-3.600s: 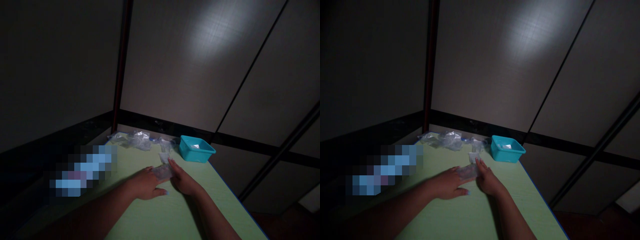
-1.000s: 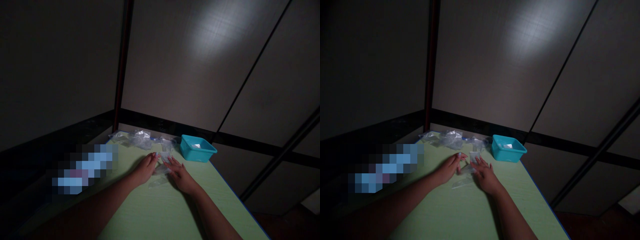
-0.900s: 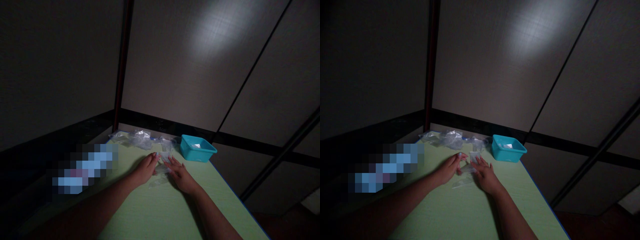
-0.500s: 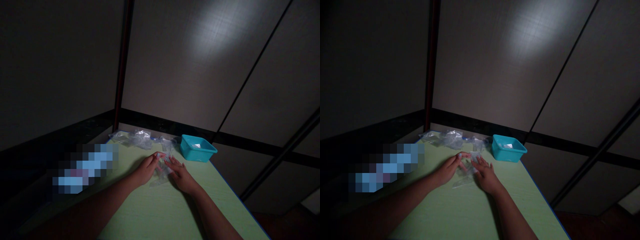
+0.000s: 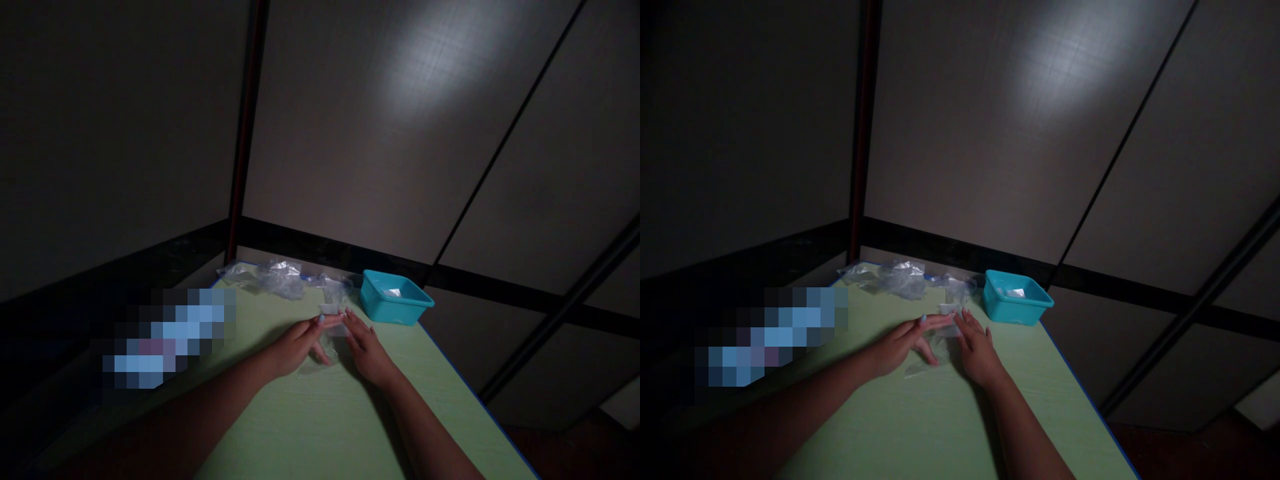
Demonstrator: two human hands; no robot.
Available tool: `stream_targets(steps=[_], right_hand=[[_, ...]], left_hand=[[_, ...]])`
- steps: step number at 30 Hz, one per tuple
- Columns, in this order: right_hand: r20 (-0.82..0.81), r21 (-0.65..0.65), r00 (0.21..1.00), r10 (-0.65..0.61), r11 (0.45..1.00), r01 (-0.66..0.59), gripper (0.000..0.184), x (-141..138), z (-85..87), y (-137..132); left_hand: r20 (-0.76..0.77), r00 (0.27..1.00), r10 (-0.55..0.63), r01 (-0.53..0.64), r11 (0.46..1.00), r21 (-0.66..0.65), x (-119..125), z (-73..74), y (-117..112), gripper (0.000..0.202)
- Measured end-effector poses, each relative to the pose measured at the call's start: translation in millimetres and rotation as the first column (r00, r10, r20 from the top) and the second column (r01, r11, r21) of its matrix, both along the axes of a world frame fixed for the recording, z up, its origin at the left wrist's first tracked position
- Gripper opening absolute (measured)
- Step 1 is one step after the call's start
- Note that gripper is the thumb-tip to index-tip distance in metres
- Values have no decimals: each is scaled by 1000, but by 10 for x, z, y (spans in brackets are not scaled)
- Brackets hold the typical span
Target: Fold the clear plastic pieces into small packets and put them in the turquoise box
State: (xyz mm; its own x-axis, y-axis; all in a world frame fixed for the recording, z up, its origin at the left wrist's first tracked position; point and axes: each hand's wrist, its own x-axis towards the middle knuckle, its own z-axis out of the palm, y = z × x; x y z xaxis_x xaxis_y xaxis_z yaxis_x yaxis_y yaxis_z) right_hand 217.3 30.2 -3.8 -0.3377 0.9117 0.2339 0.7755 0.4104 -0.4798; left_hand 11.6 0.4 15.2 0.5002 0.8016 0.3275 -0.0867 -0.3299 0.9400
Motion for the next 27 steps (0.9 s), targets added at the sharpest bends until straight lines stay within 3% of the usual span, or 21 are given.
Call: stream_targets(steps=[5, 14, 27], right_hand=[[-4, -6, 1000, 28, 1000, -28, 48, -17, 7, -24], [47, -37, 998, 29, 999, -28, 47, -28, 23, -46], [186, -60, 977, 107, 993, -97, 57, -42, 8, -85]], left_hand=[[78, 997, 10, -11, 1000, 11, 3, -50, 46, 50], [154, 979, 132, -148, 984, 101, 4, -37, 61, 46], [-48, 928, 369, -368, 929, 30, 13, -51, 145, 53]])
